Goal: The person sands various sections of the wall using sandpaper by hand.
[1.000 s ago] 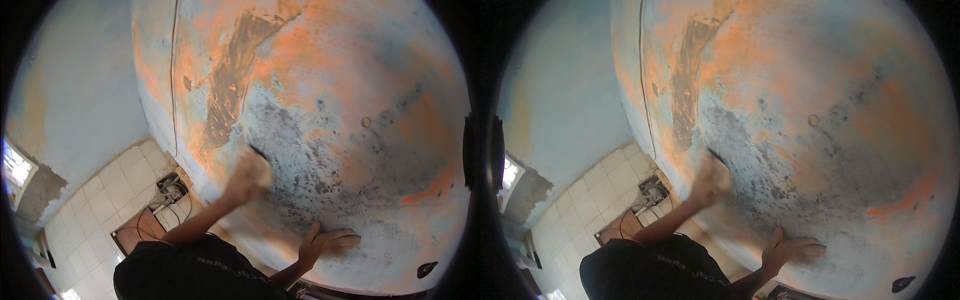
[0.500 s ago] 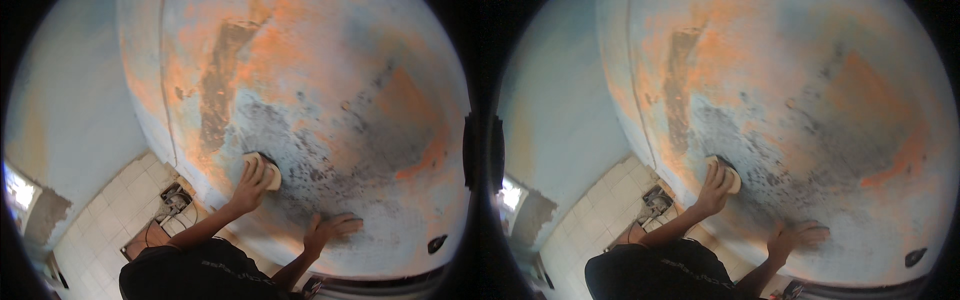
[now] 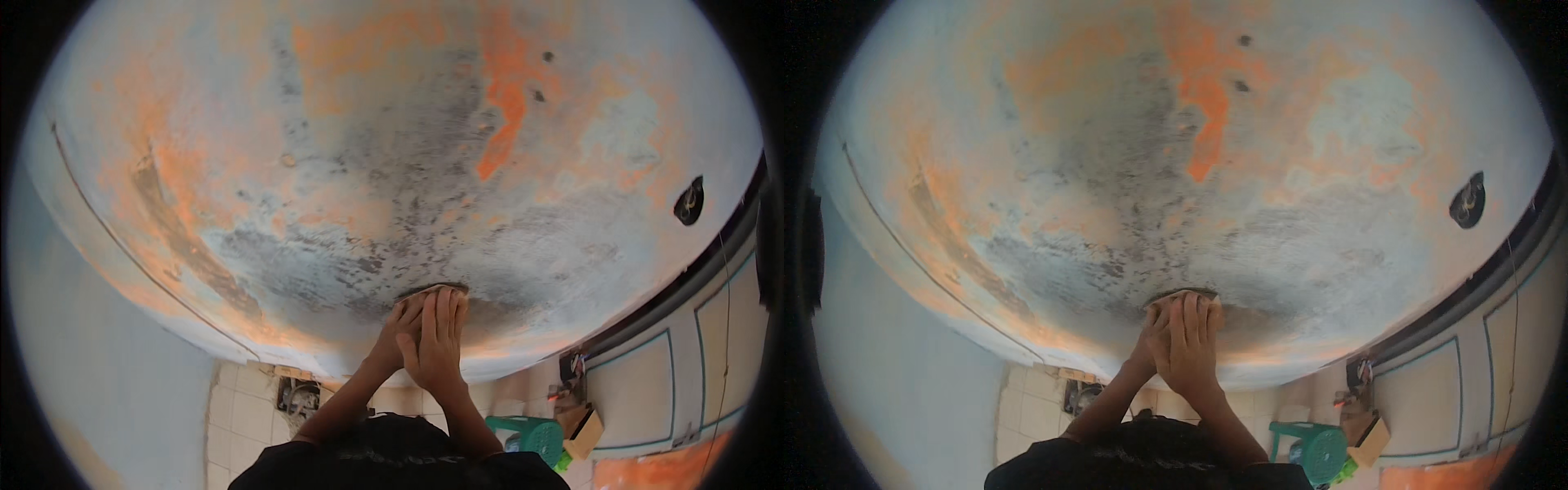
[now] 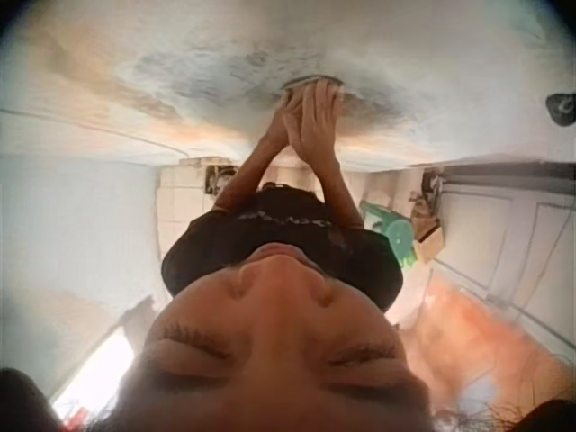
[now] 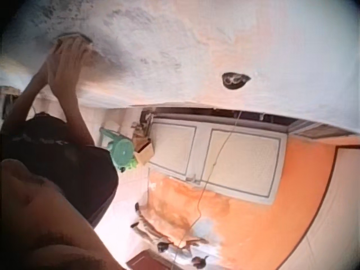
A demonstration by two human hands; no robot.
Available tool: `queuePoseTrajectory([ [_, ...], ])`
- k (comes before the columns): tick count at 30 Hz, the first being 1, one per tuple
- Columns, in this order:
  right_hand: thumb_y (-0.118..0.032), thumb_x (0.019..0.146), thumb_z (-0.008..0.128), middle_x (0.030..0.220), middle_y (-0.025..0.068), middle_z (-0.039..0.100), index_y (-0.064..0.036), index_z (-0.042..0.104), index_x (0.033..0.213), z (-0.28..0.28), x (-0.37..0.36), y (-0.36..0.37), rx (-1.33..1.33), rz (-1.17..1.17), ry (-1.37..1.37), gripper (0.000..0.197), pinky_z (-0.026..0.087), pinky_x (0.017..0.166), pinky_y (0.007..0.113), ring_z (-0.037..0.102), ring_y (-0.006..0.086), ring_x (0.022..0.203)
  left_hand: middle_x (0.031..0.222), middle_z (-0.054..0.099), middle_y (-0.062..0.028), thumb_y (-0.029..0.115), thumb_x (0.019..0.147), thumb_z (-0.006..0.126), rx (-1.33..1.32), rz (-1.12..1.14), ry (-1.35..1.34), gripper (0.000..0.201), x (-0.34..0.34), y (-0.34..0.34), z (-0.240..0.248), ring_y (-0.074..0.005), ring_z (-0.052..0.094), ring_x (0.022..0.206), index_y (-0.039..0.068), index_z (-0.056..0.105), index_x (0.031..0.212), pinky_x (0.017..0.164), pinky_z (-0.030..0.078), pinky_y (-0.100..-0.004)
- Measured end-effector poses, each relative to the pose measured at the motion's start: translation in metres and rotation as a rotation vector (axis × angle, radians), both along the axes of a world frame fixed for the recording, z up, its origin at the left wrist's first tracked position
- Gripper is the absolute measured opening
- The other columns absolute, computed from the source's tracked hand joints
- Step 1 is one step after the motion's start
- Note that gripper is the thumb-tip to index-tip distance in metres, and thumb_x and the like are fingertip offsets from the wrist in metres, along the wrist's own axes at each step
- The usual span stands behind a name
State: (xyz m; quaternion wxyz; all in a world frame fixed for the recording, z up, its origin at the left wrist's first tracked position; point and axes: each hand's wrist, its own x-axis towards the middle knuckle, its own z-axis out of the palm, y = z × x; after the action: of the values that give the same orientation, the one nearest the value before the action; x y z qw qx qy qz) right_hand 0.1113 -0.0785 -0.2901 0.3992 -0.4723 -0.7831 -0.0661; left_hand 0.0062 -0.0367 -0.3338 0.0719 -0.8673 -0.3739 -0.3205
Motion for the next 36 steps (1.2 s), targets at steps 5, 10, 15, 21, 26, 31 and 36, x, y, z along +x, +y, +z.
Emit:
queuePoseTrajectory([
  [5,-0.039,0.088,0.055,0.132,0.0321,0.041,0.01,0.042,0.13,0.004,-0.004,0.005,0.039,-0.163,0.008,0.066,0.026,0.103,0.059,0.036,0.0494,0.125,0.135,0.05,-0.0071,0.03,0.084,0.058,-0.025,-0.126,-0.142,0.051,-0.008,0.003,-0.011,-0.0252,0.037,0.132,0.008,0.053,0.13,0.101,0.032,-0.0492],
  [10,-0.039,0.088,0.055,0.13,0.0319,0.042,0.0102,0.042,0.13,0.004,-0.005,0.008,0.045,-0.242,0.085,0.066,0.027,0.103,0.058,0.039,0.0489,0.123,0.134,0.051,-0.0074,0.028,0.081,0.062,-0.084,-0.015,-0.058,0.048,-0.016,-0.003,-0.014,-0.0246,0.042,0.129,0.014,0.056,0.127,0.097,0.036,-0.0477],
  [15,-0.034,0.095,0.046,0.145,0.0413,0.01,0.0172,0.018,0.138,-0.007,-0.014,0.023,0.076,-0.254,0.249,0.073,0.009,0.11,0.06,0.009,0.0555,0.136,0.135,0.05,-0.0104,0.025,0.08,0.067,0.003,0.017,0.065,0.05,-0.073,-0.006,-0.071,-0.027,0.043,0.129,0.015,0.055,0.128,0.099,0.034,-0.0502],
  [21,-0.016,0.093,0.049,0.143,0.0432,0.011,0.0179,0.018,0.138,0.052,0.026,0.026,0.281,-0.39,0.488,0.065,0.015,0.11,0.06,0.01,0.0581,0.135,0.15,0.022,-0.0233,0.018,0.089,0.059,0.244,0.239,-0.299,0.058,-0.148,-0.005,-0.066,-0.0411,0.019,0.14,0.008,0.038,0.142,0.11,0.018,-0.0557],
  [26,-0.009,0.091,0.049,0.143,0.0414,0.016,0.0174,0.018,0.139,0.077,0.04,0.011,0.204,-0.529,0.321,0.063,0.017,0.111,0.056,0.017,0.0551,0.135,0.155,0.003,-0.022,0.024,0.1,0.039,0.249,0.532,-0.587,0.053,-0.181,0.008,-0.035,-0.0394,0.01,0.142,0.004,0.023,0.148,0.111,0.015,-0.0556],
  [31,-0.005,0.091,0.049,0.144,0.0385,0.019,0.0163,0.021,0.138,0.1,0.028,-0.005,0.117,-0.601,0.27,0.06,0.027,0.11,0.048,0.023,0.0502,0.136,0.154,0.005,-0.0218,0.034,0.102,0.03,0.534,0.598,-0.445,0.056,-0.184,0.029,-0.043,-0.0394,0.006,0.142,0.005,0.016,0.149,0.111,0.016,-0.0558],
  [36,-0.001,0.093,0.047,0.146,0.0349,0.02,0.0115,0.02,0.142,0.104,0.014,0.005,0.194,-0.642,0.388,0.057,0.027,0.11,0.046,0.024,0.0464,0.137,0.154,0.008,-0.0211,0.035,0.102,0.03,0.592,0.547,-0.458,0.054,-0.181,0.033,-0.043,-0.0392,0.008,0.142,0.006,0.021,0.147,0.112,0.014,-0.0578],
])
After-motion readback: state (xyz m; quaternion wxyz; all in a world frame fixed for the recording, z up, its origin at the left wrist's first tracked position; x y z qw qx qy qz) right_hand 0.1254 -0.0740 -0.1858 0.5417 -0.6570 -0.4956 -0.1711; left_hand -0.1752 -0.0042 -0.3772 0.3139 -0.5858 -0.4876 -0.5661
